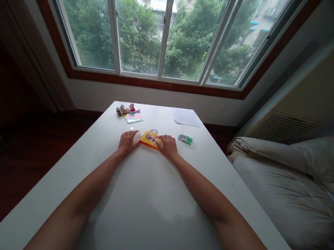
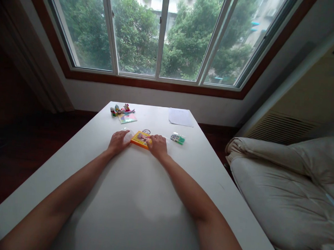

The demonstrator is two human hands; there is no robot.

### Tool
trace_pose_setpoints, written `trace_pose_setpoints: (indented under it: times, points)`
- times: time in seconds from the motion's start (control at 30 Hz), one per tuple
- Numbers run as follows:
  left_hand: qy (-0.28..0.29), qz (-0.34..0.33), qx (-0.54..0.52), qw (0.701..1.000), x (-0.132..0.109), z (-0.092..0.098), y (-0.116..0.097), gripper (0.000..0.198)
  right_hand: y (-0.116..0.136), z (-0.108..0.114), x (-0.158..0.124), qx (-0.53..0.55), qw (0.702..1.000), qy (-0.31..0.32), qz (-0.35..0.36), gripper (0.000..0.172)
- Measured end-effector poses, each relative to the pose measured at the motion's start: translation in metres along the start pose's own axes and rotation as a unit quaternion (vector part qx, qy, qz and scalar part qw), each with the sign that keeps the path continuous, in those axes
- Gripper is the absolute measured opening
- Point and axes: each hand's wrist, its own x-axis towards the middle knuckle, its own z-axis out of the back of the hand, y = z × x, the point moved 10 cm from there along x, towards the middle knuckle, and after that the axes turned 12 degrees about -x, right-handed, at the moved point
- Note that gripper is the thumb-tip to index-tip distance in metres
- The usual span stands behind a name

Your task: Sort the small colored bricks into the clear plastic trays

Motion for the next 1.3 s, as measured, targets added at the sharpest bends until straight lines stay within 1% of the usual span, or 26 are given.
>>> trace_pose_setpoints:
  times: [0.1,0.23,0.33,0.47,0.57,0.67,0.73,0.8,0.87,0.97,1.0,1.03,1.07,1.13,1.2,1.3]
  points:
    - [-0.016,0.007,0.002,1.0,-0.002,0.005,0.002,0.059,0.011,-0.005,0.004,-0.003,1.0,0.0,0.01,0.03]
    - [-0.057,0.043,-0.022,0.997,-0.004,0.017,0.012,0.057,0.018,-0.012,0.008,0.001,1.0,0.01,0.028,0.03]
    - [-0.082,0.054,-0.037,0.995,-0.006,0.025,0.012,0.057,0.019,-0.015,0.011,0.017,1.0,0.005,0.016,0.031]
    - [-0.074,0.035,-0.049,0.995,-0.009,0.026,-0.003,0.058,0.021,-0.019,0.013,0.06,0.998,-0.014,-0.002,0.031]
    - [-0.064,0.019,-0.05,0.997,-0.012,0.023,-0.017,0.061,0.014,-0.022,0.013,0.111,0.993,-0.023,-0.027,0.032]
    - [-0.049,0.006,-0.056,0.997,-0.015,0.018,-0.03,0.059,0.004,-0.013,0.009,0.167,0.983,-0.055,-0.044,0.032]
    - [-0.039,-0.008,-0.064,0.997,-0.017,0.014,-0.04,0.057,-0.002,-0.005,0.005,0.213,0.973,-0.073,-0.055,0.032]
    - [-0.03,-0.019,-0.072,0.997,-0.02,0.01,-0.05,0.057,-0.005,-0.003,0.002,0.278,0.956,-0.059,-0.07,0.034]
    - [-0.022,-0.021,-0.084,0.996,-0.023,0.007,-0.058,0.057,-0.003,-0.01,0.001,0.366,0.927,-0.016,-0.087,0.035]
    - [-0.012,-0.005,-0.114,0.993,-0.026,0.003,-0.064,0.055,0.005,-0.02,0.001,0.482,0.869,0.034,-0.107,0.039]
    - [-0.009,0.004,-0.125,0.992,-0.027,0.002,-0.064,0.052,0.007,-0.021,0.002,0.502,0.857,0.04,-0.109,0.04]
    - [-0.005,0.014,-0.137,0.99,-0.027,0.002,-0.063,0.05,0.008,-0.02,0.002,0.509,0.853,0.04,-0.107,0.04]
    - [-0.002,0.026,-0.149,0.989,-0.028,0.001,-0.062,0.047,0.009,-0.018,0.002,0.506,0.856,0.035,-0.101,0.039]
    - [0.005,0.04,-0.174,0.984,-0.028,0.0,-0.06,0.044,0.012,-0.01,0.002,0.48,0.874,0.023,-0.076,0.036]
    - [0.007,0.037,-0.197,0.98,-0.029,0.0,-0.061,0.042,0.017,-0.001,0.0,0.453,0.89,0.015,-0.044,0.034]
    - [-0.004,0.025,-0.214,0.977,-0.029,0.003,-0.064,0.04,0.026,0.01,-0.003,0.425,0.905,0.011,-0.002,0.034]
